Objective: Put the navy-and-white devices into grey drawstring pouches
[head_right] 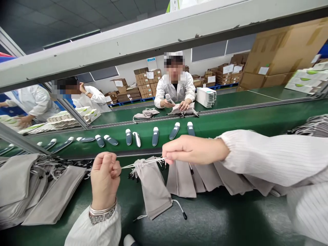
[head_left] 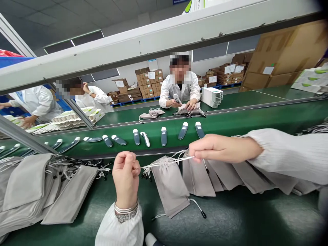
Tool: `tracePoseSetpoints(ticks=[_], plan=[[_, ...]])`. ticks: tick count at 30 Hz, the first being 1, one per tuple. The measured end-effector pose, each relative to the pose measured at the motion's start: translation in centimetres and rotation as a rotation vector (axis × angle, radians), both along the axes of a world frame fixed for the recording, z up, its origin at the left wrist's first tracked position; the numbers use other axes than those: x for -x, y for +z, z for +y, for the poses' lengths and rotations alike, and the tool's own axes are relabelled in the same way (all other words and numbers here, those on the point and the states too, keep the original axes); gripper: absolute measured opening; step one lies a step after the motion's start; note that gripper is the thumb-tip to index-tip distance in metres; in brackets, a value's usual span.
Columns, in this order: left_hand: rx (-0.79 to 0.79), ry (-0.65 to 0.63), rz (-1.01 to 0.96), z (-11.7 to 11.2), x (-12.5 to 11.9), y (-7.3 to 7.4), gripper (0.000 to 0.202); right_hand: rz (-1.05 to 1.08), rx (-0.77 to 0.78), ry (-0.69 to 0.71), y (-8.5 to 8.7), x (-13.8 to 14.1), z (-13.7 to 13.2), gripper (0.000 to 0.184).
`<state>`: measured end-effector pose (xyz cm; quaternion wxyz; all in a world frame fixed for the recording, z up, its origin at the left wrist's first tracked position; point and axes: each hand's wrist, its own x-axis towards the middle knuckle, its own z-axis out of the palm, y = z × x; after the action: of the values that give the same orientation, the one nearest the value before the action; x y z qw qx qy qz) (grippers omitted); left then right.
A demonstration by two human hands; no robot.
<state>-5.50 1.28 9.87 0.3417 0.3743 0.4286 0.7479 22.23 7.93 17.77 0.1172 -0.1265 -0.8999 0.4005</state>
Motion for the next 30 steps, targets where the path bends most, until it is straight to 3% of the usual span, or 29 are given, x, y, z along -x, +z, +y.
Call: tracePoseSetpoints(ticks=[3,6,9,12,15,18,20,22,27,30], plan=[[0.011,-0.127,0.156,0.6,-0.1,-1.2,0.028,0.206,0.115,-0.106,2.3,-1.6,-0.3,0.035],[0.135,-0.096,0.579,1.3,-0.1,-3.4,0.028,0.382,0.293,-0.291,3.3,-2.4,0.0,0.034],[0.258,-0.015,1.031,2.0,0.6,-6.0,0.023,0.394,0.489,-0.53,2.4,-3.0,1.0,0.031],[0.313,-0.002,1.298,2.5,1.4,-7.9,0.021,0.266,0.563,-0.718,-0.6,-3.9,3.3,0.028],[0.312,0.018,1.407,2.9,1.7,-8.9,0.021,-0.024,0.447,-0.805,-4.1,-5.4,7.5,0.021],[0.332,0.081,1.445,3.0,1.6,-9.2,0.022,-0.332,0.124,-0.869,-6.3,-6.9,12.9,0.01],[0.345,0.116,1.473,2.9,1.4,-9.1,0.02,-0.426,-0.051,-0.963,-7.3,-7.6,16.4,0.005],[0.338,0.139,1.516,2.9,1.4,-9.0,0.016,-0.462,-0.114,-1.048,-8.3,-7.8,19.0,0.009],[0.196,0.118,1.597,2.9,1.8,-8.4,0.018,-0.461,-0.135,-1.202,-11.7,-7.4,21.0,0.015],[0.107,0.028,1.467,2.6,1.9,-7.6,0.015,-0.451,-0.133,-1.26,-12.9,-7.2,20.9,0.022]])
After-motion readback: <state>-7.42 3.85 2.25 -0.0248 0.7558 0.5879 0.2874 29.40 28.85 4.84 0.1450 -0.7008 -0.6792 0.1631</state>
